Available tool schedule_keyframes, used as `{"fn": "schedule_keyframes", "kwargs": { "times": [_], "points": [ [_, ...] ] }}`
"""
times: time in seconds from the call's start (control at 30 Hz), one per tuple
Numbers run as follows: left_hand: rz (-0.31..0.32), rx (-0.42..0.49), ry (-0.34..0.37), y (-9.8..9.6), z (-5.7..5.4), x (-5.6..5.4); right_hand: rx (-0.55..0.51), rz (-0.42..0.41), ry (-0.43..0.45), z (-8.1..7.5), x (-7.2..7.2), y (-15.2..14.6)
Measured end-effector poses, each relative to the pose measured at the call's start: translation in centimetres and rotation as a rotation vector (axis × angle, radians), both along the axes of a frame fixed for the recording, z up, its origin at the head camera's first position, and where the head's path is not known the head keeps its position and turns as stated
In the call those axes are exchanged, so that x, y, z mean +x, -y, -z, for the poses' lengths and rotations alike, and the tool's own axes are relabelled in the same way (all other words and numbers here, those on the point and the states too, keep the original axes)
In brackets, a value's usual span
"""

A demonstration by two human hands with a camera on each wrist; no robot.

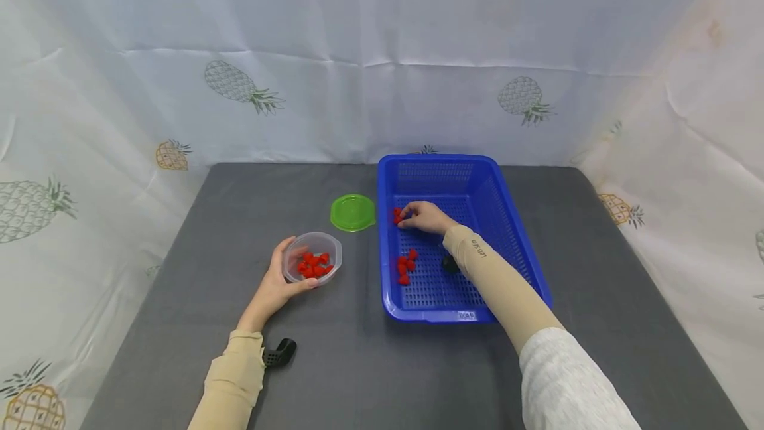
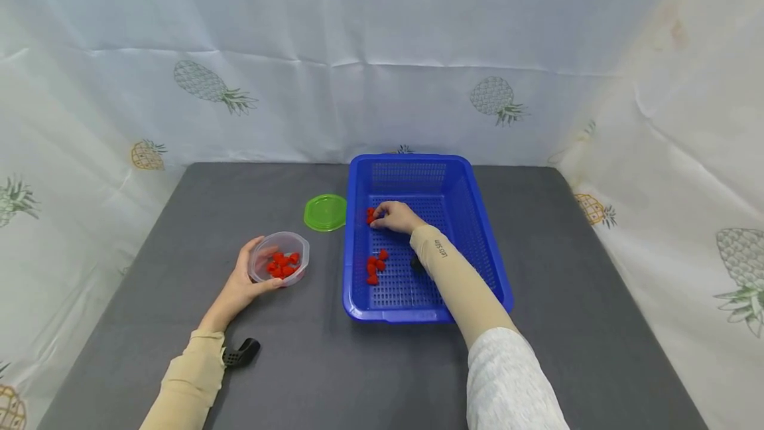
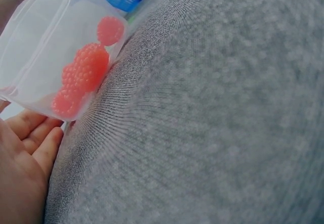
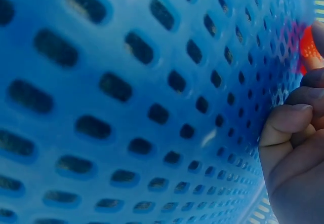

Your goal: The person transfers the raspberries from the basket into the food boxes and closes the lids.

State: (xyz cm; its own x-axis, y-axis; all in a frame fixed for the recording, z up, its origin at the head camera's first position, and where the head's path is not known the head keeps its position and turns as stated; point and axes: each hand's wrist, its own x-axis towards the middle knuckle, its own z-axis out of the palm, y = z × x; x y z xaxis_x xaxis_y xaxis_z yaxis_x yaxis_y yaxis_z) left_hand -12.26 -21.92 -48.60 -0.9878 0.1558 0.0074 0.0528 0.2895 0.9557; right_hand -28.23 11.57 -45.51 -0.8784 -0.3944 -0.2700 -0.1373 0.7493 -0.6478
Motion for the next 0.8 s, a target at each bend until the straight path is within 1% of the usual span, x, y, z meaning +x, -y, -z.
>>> {"fn": "schedule_keyframes", "kwargs": {
  "times": [0.03, 0.1, 0.47, 0.8],
  "points": [
    [-0.003, 0.004, 0.001, 0.1, 0.4, -0.1, -0.003, -0.002, -0.005, 0.0, 0.0, 0.1],
    [-0.002, 0.001, -0.001, 0.1, 0.5, -0.1, -0.008, -0.001, -0.011, 0.1, 0.1, 0.2],
    [0.005, 0.012, -0.008, 0.0, 0.4, 0.1, -0.032, 0.025, 0.0, 0.1, 0.3, 0.1],
    [-0.003, 0.016, -0.013, 0.0, 0.4, 0.1, -0.079, 0.036, -0.046, -1.4, 0.4, -0.4]
  ]
}}
